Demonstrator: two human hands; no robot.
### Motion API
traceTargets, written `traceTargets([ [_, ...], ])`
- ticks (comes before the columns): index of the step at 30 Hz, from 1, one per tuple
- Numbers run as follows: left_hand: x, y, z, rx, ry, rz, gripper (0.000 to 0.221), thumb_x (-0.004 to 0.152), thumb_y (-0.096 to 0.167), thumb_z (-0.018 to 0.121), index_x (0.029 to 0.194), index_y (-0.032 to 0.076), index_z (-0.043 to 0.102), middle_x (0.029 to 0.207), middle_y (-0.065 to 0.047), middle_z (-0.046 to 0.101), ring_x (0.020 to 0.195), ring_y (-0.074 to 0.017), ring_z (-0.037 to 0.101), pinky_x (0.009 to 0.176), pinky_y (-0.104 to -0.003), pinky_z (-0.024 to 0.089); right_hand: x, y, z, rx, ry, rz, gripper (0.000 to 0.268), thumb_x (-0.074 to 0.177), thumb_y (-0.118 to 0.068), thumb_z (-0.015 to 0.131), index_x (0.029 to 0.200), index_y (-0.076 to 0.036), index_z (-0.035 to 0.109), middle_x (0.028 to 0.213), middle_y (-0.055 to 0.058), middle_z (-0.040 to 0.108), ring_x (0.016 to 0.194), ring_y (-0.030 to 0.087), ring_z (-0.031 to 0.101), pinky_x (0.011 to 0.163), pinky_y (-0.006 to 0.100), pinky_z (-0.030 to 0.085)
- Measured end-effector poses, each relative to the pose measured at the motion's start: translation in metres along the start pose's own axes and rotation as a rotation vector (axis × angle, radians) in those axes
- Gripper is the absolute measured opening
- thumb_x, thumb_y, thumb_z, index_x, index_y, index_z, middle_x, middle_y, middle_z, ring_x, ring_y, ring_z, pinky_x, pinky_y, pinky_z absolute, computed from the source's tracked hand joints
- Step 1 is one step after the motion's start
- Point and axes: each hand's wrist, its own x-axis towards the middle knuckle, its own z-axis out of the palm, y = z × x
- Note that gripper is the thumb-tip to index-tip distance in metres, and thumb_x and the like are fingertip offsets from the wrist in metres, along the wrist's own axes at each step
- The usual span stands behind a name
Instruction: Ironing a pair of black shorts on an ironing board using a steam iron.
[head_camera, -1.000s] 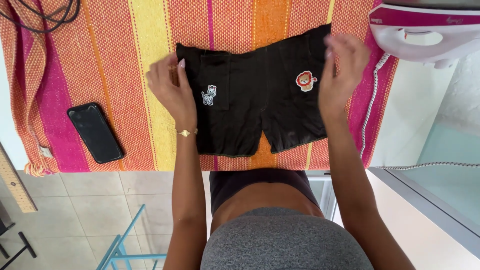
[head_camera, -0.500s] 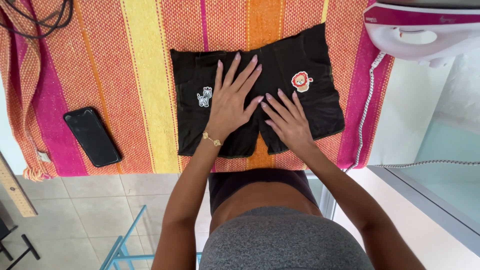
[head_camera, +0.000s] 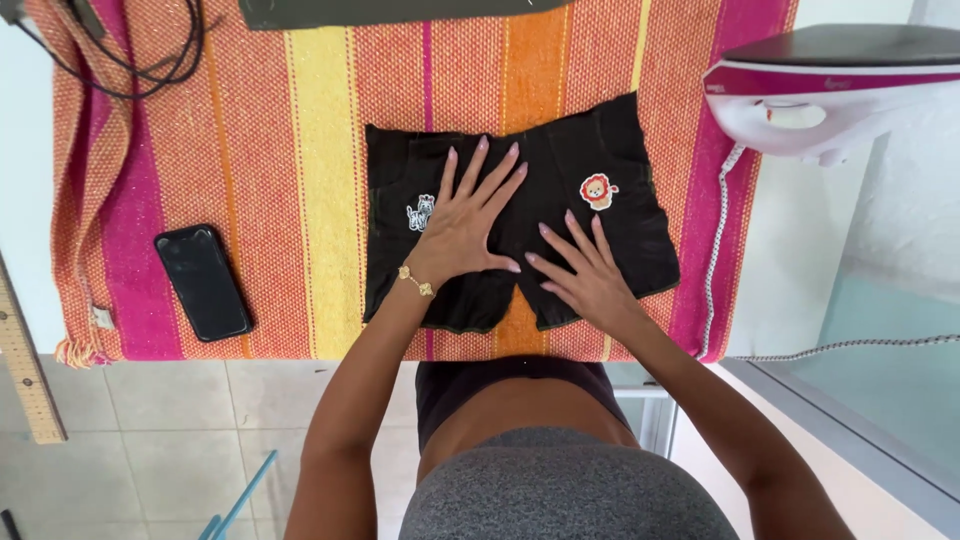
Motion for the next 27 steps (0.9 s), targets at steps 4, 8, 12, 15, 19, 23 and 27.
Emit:
traceTargets([
  [4, -0.015, 0.016, -0.015, -0.005, 0.051, 0.031, 0.146, 0.06, 0.096, 0.069, 0.179, 0.021, 0.026, 0.187, -0.009, 0.012, 0.17, -0.0423, 0.002, 0.133, -0.066, -0.009, -0.04, 0.0, -0.007, 0.033, -0.049, -0.064, 0.044, 0.11, -0.043, 0.056, 0.153, -0.033, 0.064, 0.175, 0.01, 0.045, 0.165, 0.04, 0.031, 0.133, 0.067, 0.009],
  [8, -0.068, 0.057, -0.02, 0.013, 0.054, 0.054, 0.092, 0.088, 0.031, 0.084, 0.169, 0.02, 0.042, 0.183, -0.011, 0.021, 0.169, -0.0414, 0.012, 0.134, -0.068, 0.002, -0.085, -0.024, -0.023, 0.126, -0.037, -0.045, 0.034, 0.109, -0.036, 0.061, 0.139, -0.028, 0.074, 0.163, 0.012, 0.059, 0.155, 0.039, 0.048, 0.132, 0.06, 0.025],
  [12, -0.135, 0.084, 0.017, -0.074, 0.079, 0.035, 0.047, 0.105, 0.024, 0.064, 0.151, 0.016, 0.062, 0.175, -0.005, 0.043, 0.166, -0.0365, 0.026, 0.133, -0.066, 0.012, -0.107, -0.048, -0.033, 0.141, 0.017, 0.028, 0.033, 0.103, -0.031, 0.072, 0.134, -0.025, 0.079, 0.152, 0.009, 0.069, 0.147, 0.038, 0.058, 0.128, 0.058, 0.035],
  [15, -0.165, 0.102, 0.031, -0.128, 0.094, -0.012, 0.042, 0.107, 0.026, 0.064, 0.149, 0.017, 0.066, 0.172, -0.003, 0.049, 0.165, -0.0352, 0.029, 0.133, -0.063, 0.015, -0.122, -0.054, -0.038, 0.181, 0.053, 0.076, 0.028, 0.104, -0.026, 0.07, 0.129, -0.019, 0.081, 0.145, 0.009, 0.074, 0.142, 0.037, 0.064, 0.126, 0.054, 0.041],
  [19, -0.191, 0.109, 0.04, -0.133, 0.092, -0.046, 0.04, 0.109, 0.025, 0.063, 0.148, 0.017, 0.067, 0.168, -0.003, 0.055, 0.162, -0.0318, 0.036, 0.132, -0.058, 0.022, -0.141, -0.04, -0.038, 0.055, 0.162, 0.09, 0.036, 0.105, -0.021, 0.067, 0.139, -0.02, 0.078, 0.149, 0.011, 0.071, 0.146, 0.037, 0.06, 0.126, 0.053, 0.042],
  [23, -0.226, 0.11, 0.059, 0.068, 0.064, -0.104, 0.056, 0.112, 0.023, 0.053, 0.168, 0.026, 0.048, 0.176, -0.001, 0.042, 0.166, -0.0314, 0.026, 0.133, -0.057, 0.014, -0.159, -0.04, -0.03, -0.206, 0.112, 0.152, 0.05, 0.114, -0.045, 0.045, 0.157, -0.027, 0.063, 0.168, 0.01, 0.055, 0.161, 0.041, 0.041, 0.132, 0.059, 0.028],
  [27, -0.249, 0.12, 0.062, 0.339, -0.04, -0.094, 0.087, 0.095, -0.008, 0.053, 0.175, 0.018, 0.029, 0.183, -0.006, 0.023, 0.169, -0.0362, 0.02, 0.137, -0.06, 0.017, -0.181, -0.046, -0.041, -0.305, -0.038, 0.174, 0.057, 0.112, -0.037, 0.057, 0.167, -0.022, 0.048, 0.172, 0.01, 0.048, 0.163, 0.038, 0.041, 0.135, 0.059, 0.033],
])
